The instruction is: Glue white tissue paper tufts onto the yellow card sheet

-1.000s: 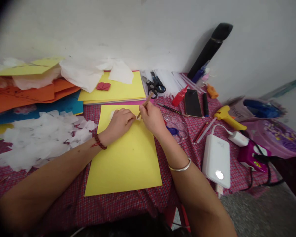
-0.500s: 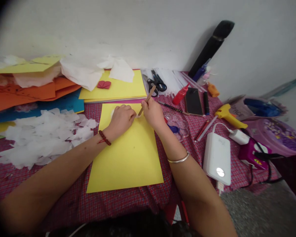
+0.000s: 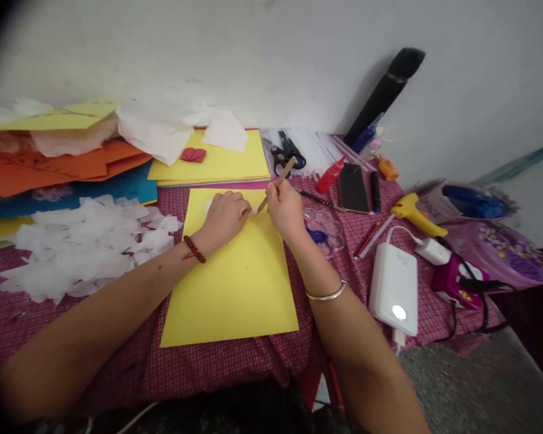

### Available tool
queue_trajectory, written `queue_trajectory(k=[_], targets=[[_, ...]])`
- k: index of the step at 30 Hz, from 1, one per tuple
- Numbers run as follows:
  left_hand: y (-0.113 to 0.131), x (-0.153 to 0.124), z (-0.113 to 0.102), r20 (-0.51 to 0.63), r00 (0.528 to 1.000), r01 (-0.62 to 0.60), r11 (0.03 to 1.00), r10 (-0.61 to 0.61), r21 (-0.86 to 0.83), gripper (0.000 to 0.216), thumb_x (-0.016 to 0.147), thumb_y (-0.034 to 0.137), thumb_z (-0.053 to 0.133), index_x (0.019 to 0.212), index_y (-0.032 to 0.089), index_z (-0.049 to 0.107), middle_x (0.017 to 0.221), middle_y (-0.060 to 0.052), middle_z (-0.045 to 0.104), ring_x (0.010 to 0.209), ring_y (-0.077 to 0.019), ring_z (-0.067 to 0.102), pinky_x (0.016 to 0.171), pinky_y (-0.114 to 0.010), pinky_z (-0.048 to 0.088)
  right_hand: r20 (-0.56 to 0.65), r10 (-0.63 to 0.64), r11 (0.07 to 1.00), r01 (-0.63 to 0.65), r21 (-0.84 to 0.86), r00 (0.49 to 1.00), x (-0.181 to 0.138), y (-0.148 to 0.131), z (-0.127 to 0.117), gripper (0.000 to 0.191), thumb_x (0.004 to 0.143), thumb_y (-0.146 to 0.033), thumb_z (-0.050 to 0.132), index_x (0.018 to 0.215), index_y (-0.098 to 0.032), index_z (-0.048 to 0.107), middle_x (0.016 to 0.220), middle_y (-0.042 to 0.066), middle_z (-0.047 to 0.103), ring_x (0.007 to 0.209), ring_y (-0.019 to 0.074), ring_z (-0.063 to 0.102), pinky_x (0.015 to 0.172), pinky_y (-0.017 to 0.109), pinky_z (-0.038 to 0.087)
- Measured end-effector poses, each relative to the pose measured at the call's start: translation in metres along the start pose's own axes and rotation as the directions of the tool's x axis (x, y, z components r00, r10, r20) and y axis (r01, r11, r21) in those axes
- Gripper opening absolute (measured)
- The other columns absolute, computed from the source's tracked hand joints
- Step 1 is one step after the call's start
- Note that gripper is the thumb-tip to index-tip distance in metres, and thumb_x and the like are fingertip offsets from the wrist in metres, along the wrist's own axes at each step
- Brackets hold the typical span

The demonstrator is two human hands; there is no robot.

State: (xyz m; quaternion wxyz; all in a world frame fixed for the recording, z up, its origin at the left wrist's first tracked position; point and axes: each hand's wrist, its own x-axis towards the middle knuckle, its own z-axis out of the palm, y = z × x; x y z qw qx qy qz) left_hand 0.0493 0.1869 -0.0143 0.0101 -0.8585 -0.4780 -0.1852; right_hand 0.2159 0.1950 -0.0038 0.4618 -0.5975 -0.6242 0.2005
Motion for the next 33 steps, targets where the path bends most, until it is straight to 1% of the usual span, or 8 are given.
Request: queue_trajectory(k=[3,7,16,25,33], targets=[[-0.0001,0.0000,-0.0006,0.008,1.000,0.004,1.000,-0.004,-0.016,0.023,0.092,0.016,0.051,0.081,0.016,0.071,0.084,-0.009,0.066,0.086,-0.0245,0.057,0.073,-0.038,0.037,0.034,0.013,0.999,-0.014,0.036,0.999,-0.0025,-0.0004,0.0047,0.024,0.093,-0.043,0.048,0.081,-0.023,0.049,0.055,-0.003,0.053,0.051,0.0146,0.053,0.052,0.026,0.035],[-0.0012,-0.0001,-0.0007,0.013,1.000,0.009,0.999,-0.008,-0.047,0.025,0.094,0.018,0.051,0.081,0.016,0.072,0.085,-0.009,0.067,0.087,-0.0248,0.057,0.074,-0.039,0.037,0.067,0.001,0.999,-0.003,0.032,0.998,-0.0028,-0.0004,0.0073,0.022,0.094,-0.040,0.048,0.081,-0.022,0.048,0.055,-0.003,0.055,0.051,0.0141,0.054,0.052,0.026,0.035],[-0.0022,-0.0008,-0.0002,0.018,1.000,0.010,0.996,-0.008,-0.090,0.022,0.092,0.015,0.053,0.083,0.018,0.073,0.086,-0.008,0.067,0.088,-0.0248,0.057,0.076,-0.039,0.036,0.089,0.007,1.000,-0.005,-0.028,0.996,-0.0001,-0.0022,0.0072,0.018,0.093,-0.034,0.047,0.079,-0.023,0.048,0.052,-0.004,0.053,0.049,0.0150,0.052,0.053,0.028,0.036],[-0.0025,-0.0020,-0.0012,0.013,1.000,0.018,0.996,-0.017,-0.092,0.020,0.093,0.017,0.052,0.088,0.018,0.071,0.089,-0.006,0.068,0.091,-0.0242,0.058,0.077,-0.038,0.036,0.115,0.006,0.993,0.008,-0.117,0.993,0.0025,-0.0062,0.0057,0.016,0.093,-0.030,0.044,0.080,-0.021,0.048,0.056,-0.002,0.053,0.052,0.0159,0.053,0.058,0.029,0.037],[-0.0027,-0.0021,-0.0006,0.023,1.000,0.008,0.997,-0.006,-0.071,0.021,0.093,0.016,0.051,0.084,0.018,0.070,0.088,-0.006,0.067,0.089,-0.0232,0.058,0.075,-0.037,0.035,0.110,0.000,0.992,0.014,-0.127,0.994,0.0039,-0.0049,0.0064,0.017,0.092,-0.030,0.045,0.079,-0.021,0.051,0.058,-0.001,0.055,0.055,0.0162,0.054,0.058,0.028,0.039]])
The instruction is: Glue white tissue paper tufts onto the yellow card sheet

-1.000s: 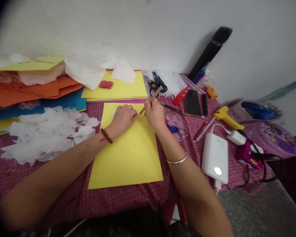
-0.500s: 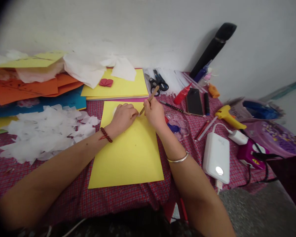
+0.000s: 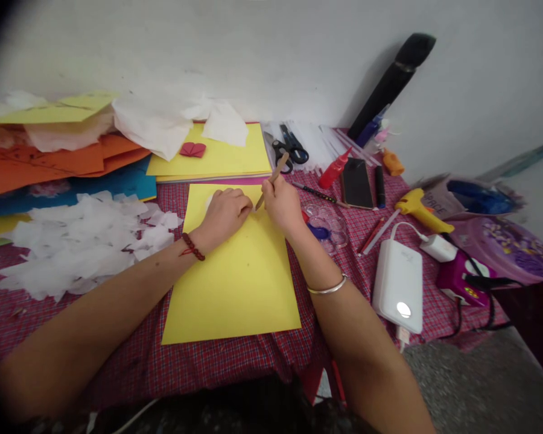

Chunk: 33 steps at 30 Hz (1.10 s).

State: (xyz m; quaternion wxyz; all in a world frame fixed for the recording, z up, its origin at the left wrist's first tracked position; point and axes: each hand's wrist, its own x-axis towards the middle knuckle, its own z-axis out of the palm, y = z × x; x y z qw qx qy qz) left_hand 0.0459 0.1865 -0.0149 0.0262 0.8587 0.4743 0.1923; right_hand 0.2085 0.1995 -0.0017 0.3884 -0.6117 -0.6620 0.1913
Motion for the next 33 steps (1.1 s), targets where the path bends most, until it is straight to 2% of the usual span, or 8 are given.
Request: queue_trajectory(k=[7,13,17,27,30,33], targets=[[0.000,0.000,-0.001,0.012,1.000,-0.001,1.000,0.001,-0.004,0.023,0.094,0.016,0.050,0.084,0.017,0.071,0.088,-0.007,0.067,0.090,-0.0234,0.058,0.076,-0.037,0.035,-0.001,0.002,0.997,-0.002,0.083,1.000,0.001,0.003,0.001,0.017,0.092,-0.031,0.049,0.077,-0.022,0.049,0.054,-0.003,0.052,0.052,0.0143,0.053,0.053,0.026,0.038],[0.003,-0.001,-0.003,0.022,1.000,0.004,1.000,-0.005,0.027,0.021,0.092,0.015,0.051,0.084,0.015,0.069,0.091,-0.009,0.067,0.090,-0.0245,0.058,0.075,-0.038,0.035,-0.108,0.081,0.965,-0.051,0.258,0.991,-0.001,0.005,-0.008,0.027,0.094,-0.044,0.048,0.076,-0.023,0.050,0.049,-0.004,0.050,0.041,0.0123,0.048,0.045,0.027,0.037],[0.004,-0.001,-0.003,0.009,1.000,-0.001,0.999,0.000,0.033,0.020,0.092,0.016,0.051,0.084,0.016,0.070,0.090,-0.009,0.067,0.090,-0.0250,0.058,0.075,-0.038,0.035,-0.056,0.070,0.965,-0.054,0.255,0.996,-0.003,0.006,-0.006,0.028,0.091,-0.046,0.052,0.075,-0.023,0.051,0.047,-0.003,0.051,0.040,0.0132,0.048,0.044,0.028,0.038],[0.008,-0.002,-0.003,0.036,0.999,-0.005,0.999,0.003,0.044,0.023,0.093,0.017,0.049,0.086,0.015,0.071,0.091,-0.010,0.067,0.091,-0.0249,0.059,0.078,-0.039,0.039,-0.031,0.024,0.961,-0.015,0.276,0.999,-0.003,0.008,0.008,0.025,0.093,-0.044,0.052,0.077,-0.025,0.049,0.049,-0.005,0.054,0.040,0.0119,0.049,0.042,0.026,0.037],[0.008,0.002,-0.014,0.072,0.997,-0.045,0.997,0.041,0.066,0.024,0.091,0.016,0.048,0.085,0.014,0.072,0.092,-0.011,0.069,0.093,-0.0258,0.061,0.081,-0.041,0.041,-0.030,0.038,0.964,-0.029,0.265,0.999,-0.002,0.002,-0.003,0.023,0.093,-0.039,0.053,0.076,-0.024,0.049,0.048,-0.005,0.054,0.038,0.0111,0.048,0.041,0.026,0.036],[-0.004,0.011,-0.047,0.034,0.999,-0.015,1.000,0.015,-0.001,0.021,0.087,0.015,0.051,0.086,0.014,0.072,0.094,-0.010,0.071,0.093,-0.0243,0.062,0.084,-0.040,0.044,-0.111,0.066,0.945,-0.026,0.325,0.992,-0.007,-0.011,-0.022,0.024,0.092,-0.040,0.055,0.075,-0.023,0.051,0.048,-0.005,0.052,0.038,0.0101,0.046,0.040,0.024,0.034]])
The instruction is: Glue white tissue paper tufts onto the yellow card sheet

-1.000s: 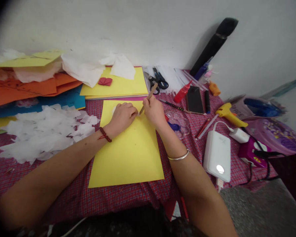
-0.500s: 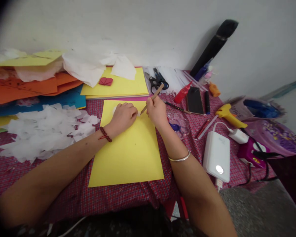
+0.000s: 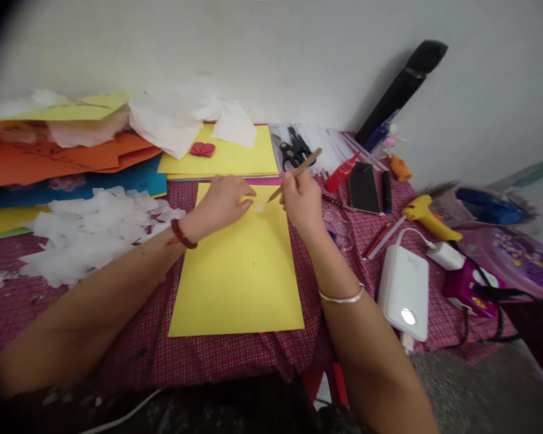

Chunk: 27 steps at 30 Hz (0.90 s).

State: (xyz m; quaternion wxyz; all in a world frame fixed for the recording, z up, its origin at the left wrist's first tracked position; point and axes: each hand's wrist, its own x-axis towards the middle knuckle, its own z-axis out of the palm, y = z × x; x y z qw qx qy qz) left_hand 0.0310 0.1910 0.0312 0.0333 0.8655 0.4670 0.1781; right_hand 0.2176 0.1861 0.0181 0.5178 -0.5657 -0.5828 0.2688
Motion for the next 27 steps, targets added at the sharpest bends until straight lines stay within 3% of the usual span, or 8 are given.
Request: queue_trajectory(k=[2,4,8,12,15,19,21,27], targets=[[-0.016,0.003,-0.033,-0.105,0.989,0.089,0.987,-0.104,-0.133,0.021,0.086,0.016,0.051,0.090,0.016,0.071,0.095,-0.006,0.072,0.089,-0.0198,0.062,0.081,-0.034,0.045,-0.049,0.002,0.997,0.002,0.076,0.999,-0.007,-0.011,-0.010,0.025,0.091,-0.041,0.056,0.075,-0.022,0.055,0.048,-0.005,0.051,0.037,0.0089,0.042,0.038,0.024,0.031],[-0.036,-0.001,-0.066,-0.125,0.974,0.161,0.967,-0.188,-0.198,0.023,0.086,0.018,0.049,0.091,0.015,0.071,0.089,-0.004,0.072,0.084,-0.0161,0.060,0.077,-0.030,0.045,0.020,0.040,0.990,-0.042,0.138,0.999,-0.017,-0.017,-0.017,0.026,0.091,-0.043,0.057,0.078,-0.021,0.062,0.049,-0.004,0.054,0.036,0.0080,0.041,0.036,0.023,0.028],[-0.071,-0.034,-0.104,0.054,0.945,0.328,0.935,-0.324,-0.135,0.030,0.087,0.019,0.041,0.086,0.005,0.068,0.075,-0.003,0.062,0.074,-0.0093,0.056,0.072,-0.026,0.038,0.233,0.071,0.979,-0.112,0.170,0.970,-0.036,-0.013,-0.019,0.029,0.088,-0.050,0.061,0.089,-0.022,0.070,0.062,0.002,0.066,0.042,0.0107,0.052,0.039,0.024,0.037],[-0.090,-0.075,-0.098,0.224,0.911,0.379,0.918,-0.347,-0.119,0.013,0.075,0.021,0.059,0.073,0.014,0.068,0.065,-0.001,0.063,0.060,-0.0112,0.055,0.057,-0.023,0.037,0.333,0.009,0.983,-0.069,0.168,0.943,-0.045,-0.001,-0.015,0.031,0.087,-0.053,0.061,0.091,-0.024,0.072,0.070,0.004,0.070,0.049,0.0135,0.057,0.046,0.028,0.046],[-0.097,-0.092,-0.080,0.305,0.908,0.328,0.941,-0.288,-0.086,0.017,0.075,0.019,0.057,0.083,0.016,0.072,0.078,-0.002,0.070,0.069,-0.0137,0.061,0.061,-0.024,0.040,0.358,-0.017,0.985,-0.045,0.164,0.934,-0.045,0.008,-0.015,0.031,0.087,-0.054,0.061,0.090,-0.026,0.072,0.070,0.004,0.070,0.050,0.0151,0.058,0.048,0.030,0.048],[-0.103,-0.095,-0.061,0.289,0.936,0.189,0.979,-0.202,0.071,0.032,0.072,0.012,0.056,0.101,0.016,0.072,0.099,-0.008,0.071,0.089,-0.0189,0.063,0.074,-0.027,0.044,0.367,-0.023,0.990,-0.029,0.138,0.930,-0.044,0.013,-0.017,0.033,0.088,-0.055,0.059,0.089,-0.025,0.073,0.071,0.005,0.070,0.051,0.0155,0.059,0.048,0.031,0.048],[-0.105,-0.094,-0.056,0.289,0.937,0.158,0.977,-0.194,0.144,0.030,0.070,0.010,0.056,0.095,0.016,0.072,0.098,-0.009,0.070,0.090,-0.0200,0.062,0.074,-0.028,0.044,0.362,-0.023,0.993,-0.022,0.118,0.932,-0.044,0.013,-0.019,0.034,0.088,-0.056,0.058,0.088,-0.025,0.072,0.071,0.005,0.070,0.050,0.0155,0.058,0.047,0.031,0.046],[-0.104,-0.092,-0.061,0.239,0.917,0.285,0.943,-0.320,0.170,0.012,0.068,0.012,0.058,0.069,0.016,0.068,0.084,-0.008,0.068,0.079,-0.0182,0.060,0.067,-0.026,0.042,0.322,-0.029,0.989,-0.021,0.149,0.946,-0.043,0.007,-0.022,0.032,0.088,-0.054,0.059,0.086,-0.025,0.072,0.070,0.004,0.069,0.050,0.0152,0.058,0.048,0.031,0.047]])
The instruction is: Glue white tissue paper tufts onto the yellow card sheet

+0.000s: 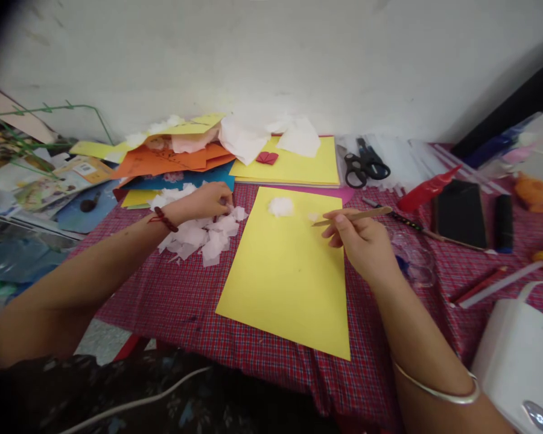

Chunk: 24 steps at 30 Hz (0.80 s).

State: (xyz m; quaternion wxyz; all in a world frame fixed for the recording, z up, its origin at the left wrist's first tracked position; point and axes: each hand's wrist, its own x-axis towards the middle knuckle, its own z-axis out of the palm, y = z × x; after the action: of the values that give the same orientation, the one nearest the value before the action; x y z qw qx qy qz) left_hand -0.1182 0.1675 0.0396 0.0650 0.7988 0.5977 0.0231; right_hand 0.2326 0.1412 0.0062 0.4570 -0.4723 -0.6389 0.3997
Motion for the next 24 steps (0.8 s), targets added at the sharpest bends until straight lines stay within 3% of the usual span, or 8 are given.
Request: queue_trajectory(k=[5,9,12,17,20,24], targets=[[0.013,0.001,-0.032,-0.076,0.997,-0.035,0.986,0.023,-0.160,0.015,0.073,0.026,0.060,0.069,0.016,0.070,0.082,-0.005,0.068,0.074,-0.0150,0.060,0.064,-0.023,0.043,-0.128,0.050,0.995,-0.038,0.092,0.991,0.003,-0.006,-0.006,0.029,0.088,-0.051,0.060,0.088,-0.023,0.069,0.067,0.002,0.067,0.049,0.0130,0.057,0.047,0.027,0.046],[0.049,0.024,-0.048,-0.085,0.995,-0.075,0.956,0.053,-0.284,0.019,0.075,0.030,0.060,0.068,0.016,0.070,0.063,-0.002,0.063,0.059,-0.0115,0.053,0.056,-0.022,0.038,-0.213,0.036,0.990,-0.006,0.139,0.976,0.008,-0.007,-0.011,0.029,0.090,-0.046,0.058,0.086,-0.019,0.067,0.060,-0.002,0.058,0.044,0.0084,0.050,0.043,0.023,0.038],[0.094,0.048,-0.037,-0.119,0.982,-0.176,0.923,0.143,-0.341,0.019,0.077,0.028,0.060,0.071,0.015,0.072,0.064,-0.002,0.066,0.061,-0.0118,0.055,0.057,-0.023,0.038,-0.228,0.046,0.994,-0.021,0.109,0.973,0.012,-0.005,-0.013,0.032,0.090,-0.050,0.057,0.085,-0.019,0.065,0.059,-0.002,0.056,0.043,0.0078,0.048,0.041,0.022,0.037],[0.154,0.090,0.005,-0.278,0.916,-0.373,0.869,0.289,-0.325,0.017,0.081,0.022,0.060,0.075,0.012,0.073,0.077,-0.004,0.070,0.069,-0.0133,0.060,0.066,-0.026,0.043,-0.252,0.023,0.997,-0.005,0.072,0.968,0.013,-0.001,-0.017,0.034,0.090,-0.053,0.056,0.084,-0.021,0.065,0.064,0.001,0.060,0.044,0.0099,0.050,0.041,0.025,0.037],[0.163,0.105,0.022,-0.235,0.891,-0.441,0.862,0.388,-0.250,0.015,0.080,0.015,0.058,0.071,0.013,0.070,0.073,-0.003,0.068,0.066,-0.0123,0.057,0.063,-0.026,0.041,-0.281,0.001,0.999,0.009,0.037,0.960,0.014,0.000,-0.020,0.032,0.090,-0.051,0.055,0.084,-0.021,0.064,0.065,0.002,0.061,0.044,0.0109,0.050,0.042,0.026,0.037],[0.157,0.106,0.026,-0.083,0.845,-0.536,0.835,0.529,-0.128,0.020,0.079,0.011,0.054,0.069,0.015,0.070,0.072,-0.003,0.069,0.065,-0.0135,0.058,0.062,-0.027,0.041,-0.281,0.017,1.000,-0.011,0.023,0.960,0.014,0.000,-0.019,0.029,0.091,-0.048,0.053,0.085,-0.021,0.063,0.065,0.002,0.063,0.045,0.0107,0.051,0.043,0.025,0.038]])
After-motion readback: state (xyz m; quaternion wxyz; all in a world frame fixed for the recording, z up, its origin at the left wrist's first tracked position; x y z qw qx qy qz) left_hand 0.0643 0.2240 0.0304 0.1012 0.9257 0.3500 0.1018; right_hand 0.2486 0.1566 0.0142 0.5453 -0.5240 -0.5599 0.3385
